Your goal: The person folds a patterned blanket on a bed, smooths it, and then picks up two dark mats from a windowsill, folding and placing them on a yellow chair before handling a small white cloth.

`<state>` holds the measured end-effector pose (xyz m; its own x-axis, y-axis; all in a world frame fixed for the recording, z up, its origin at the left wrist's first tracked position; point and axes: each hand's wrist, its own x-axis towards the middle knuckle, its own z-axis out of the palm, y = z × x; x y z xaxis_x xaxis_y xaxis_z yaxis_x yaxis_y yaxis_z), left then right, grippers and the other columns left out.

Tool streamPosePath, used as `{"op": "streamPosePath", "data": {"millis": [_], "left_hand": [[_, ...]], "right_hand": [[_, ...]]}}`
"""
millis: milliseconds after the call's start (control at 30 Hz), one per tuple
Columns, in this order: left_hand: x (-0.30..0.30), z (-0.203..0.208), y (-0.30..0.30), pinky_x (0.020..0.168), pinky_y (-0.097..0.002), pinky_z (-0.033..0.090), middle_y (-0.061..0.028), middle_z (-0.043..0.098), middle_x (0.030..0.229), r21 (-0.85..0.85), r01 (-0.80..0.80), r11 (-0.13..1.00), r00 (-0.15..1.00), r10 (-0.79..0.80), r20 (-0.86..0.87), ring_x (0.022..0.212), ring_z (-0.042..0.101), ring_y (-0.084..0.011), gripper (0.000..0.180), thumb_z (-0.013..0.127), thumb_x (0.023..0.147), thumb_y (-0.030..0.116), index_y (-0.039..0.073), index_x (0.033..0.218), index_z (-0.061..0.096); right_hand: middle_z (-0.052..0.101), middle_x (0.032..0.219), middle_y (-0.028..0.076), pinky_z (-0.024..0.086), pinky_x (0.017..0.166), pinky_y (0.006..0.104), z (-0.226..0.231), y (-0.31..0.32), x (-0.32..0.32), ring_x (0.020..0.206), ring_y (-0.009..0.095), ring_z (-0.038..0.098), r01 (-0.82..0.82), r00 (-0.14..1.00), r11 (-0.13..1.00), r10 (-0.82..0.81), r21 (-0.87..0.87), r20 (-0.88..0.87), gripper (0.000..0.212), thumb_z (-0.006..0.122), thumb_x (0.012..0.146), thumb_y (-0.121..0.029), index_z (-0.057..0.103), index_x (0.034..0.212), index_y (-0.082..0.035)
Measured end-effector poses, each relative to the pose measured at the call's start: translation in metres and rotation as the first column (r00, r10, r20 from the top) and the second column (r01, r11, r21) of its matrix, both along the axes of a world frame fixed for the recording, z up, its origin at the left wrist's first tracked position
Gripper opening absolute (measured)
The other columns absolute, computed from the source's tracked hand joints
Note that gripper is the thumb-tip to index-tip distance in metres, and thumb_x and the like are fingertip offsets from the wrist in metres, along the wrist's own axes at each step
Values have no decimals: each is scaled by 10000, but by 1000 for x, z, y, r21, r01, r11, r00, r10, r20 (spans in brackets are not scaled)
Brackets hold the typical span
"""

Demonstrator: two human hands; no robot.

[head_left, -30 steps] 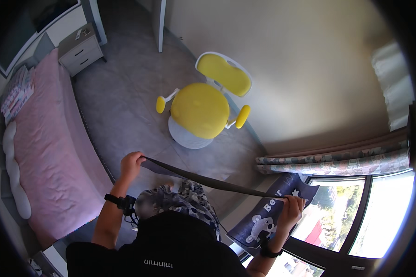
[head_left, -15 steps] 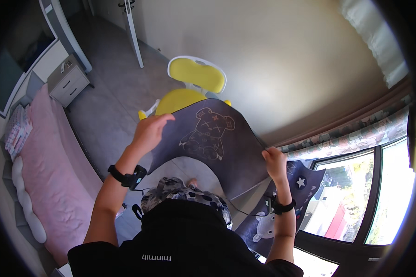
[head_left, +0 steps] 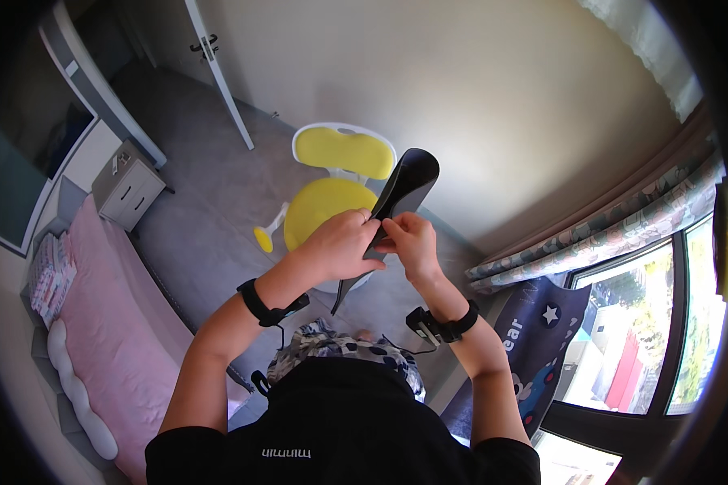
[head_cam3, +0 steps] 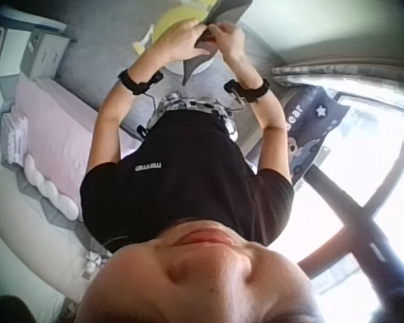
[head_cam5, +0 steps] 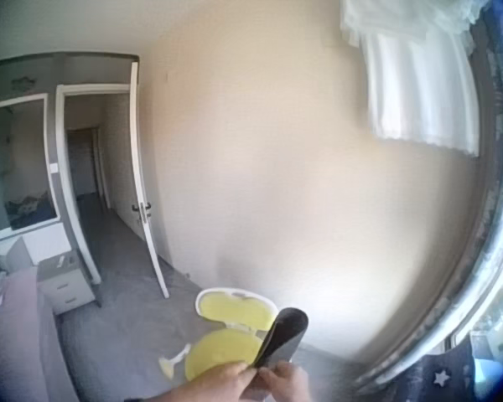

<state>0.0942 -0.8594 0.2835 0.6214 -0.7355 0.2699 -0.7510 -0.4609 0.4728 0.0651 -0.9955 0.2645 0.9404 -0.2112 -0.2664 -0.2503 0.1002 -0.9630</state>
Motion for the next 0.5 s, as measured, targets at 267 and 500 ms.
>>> {"op": "streamPosePath", "data": {"millis": [267,500], "left_hand": [[23,-27,4,573,-336,404,-139,519,672,-44,-52,998,996,48,-72,654,505,-286,81,541,611,-2,-22,687,519],[20,-19,29,565,-316,409,-103,527,669,3,209,978,974,-208,-87,637,509,-256,74,516,600,-17,-6,674,516]], "right_hand": [[561,652,92,422,520,250,-2,-40,2,597,172,556,50,903,722,263,-690,341,116,558,672,-52,493,757,-8],[180,1251,140,255,867,432,2,-103,-13,1129,344,198,-181,815,158,576,-971,-59,326,675,531,-157,527,817,-112]]}}
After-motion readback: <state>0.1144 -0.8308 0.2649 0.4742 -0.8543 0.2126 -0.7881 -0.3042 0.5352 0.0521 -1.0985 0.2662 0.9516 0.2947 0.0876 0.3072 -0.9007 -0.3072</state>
